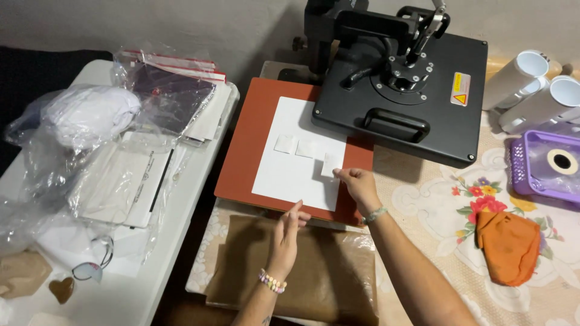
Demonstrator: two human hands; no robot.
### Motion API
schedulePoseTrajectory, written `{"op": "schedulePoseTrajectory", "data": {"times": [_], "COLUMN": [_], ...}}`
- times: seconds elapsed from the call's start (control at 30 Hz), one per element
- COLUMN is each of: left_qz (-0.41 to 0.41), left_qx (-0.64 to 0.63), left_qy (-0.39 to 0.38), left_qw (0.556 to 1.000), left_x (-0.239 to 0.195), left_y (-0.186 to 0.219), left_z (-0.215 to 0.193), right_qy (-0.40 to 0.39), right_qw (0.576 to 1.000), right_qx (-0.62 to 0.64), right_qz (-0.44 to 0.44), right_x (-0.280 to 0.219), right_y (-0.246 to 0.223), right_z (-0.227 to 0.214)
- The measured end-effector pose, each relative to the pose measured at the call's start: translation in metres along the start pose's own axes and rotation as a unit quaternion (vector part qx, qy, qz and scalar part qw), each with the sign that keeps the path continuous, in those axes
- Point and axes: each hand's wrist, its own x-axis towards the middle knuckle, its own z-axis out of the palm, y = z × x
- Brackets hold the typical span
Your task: Operating a heat press to apply transfers to small patches
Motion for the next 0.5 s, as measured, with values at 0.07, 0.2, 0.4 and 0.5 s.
{"op": "schedulePoseTrajectory", "data": {"times": [0.07,0.2,0.4,0.5], "left_qz": [0.011,-0.002,-0.104,-0.104], "left_qx": [-0.024,0.041,0.115,0.163], "left_qy": [-0.014,-0.016,-0.030,-0.051], "left_qw": [1.000,0.999,0.987,0.980], "left_x": [0.002,0.022,0.041,0.045], "left_y": [-0.017,-0.046,-0.082,-0.090], "left_z": [-0.027,-0.099,-0.192,-0.210], "right_qy": [0.034,0.105,0.143,0.151], "right_qw": [0.999,0.984,0.964,0.955], "right_qx": [-0.007,-0.133,-0.201,-0.235], "right_qz": [0.003,0.051,0.097,0.096], "right_x": [0.026,0.048,0.056,0.057], "right_y": [0.003,-0.013,-0.013,-0.018], "right_z": [0.014,0.033,0.033,0.029]}}
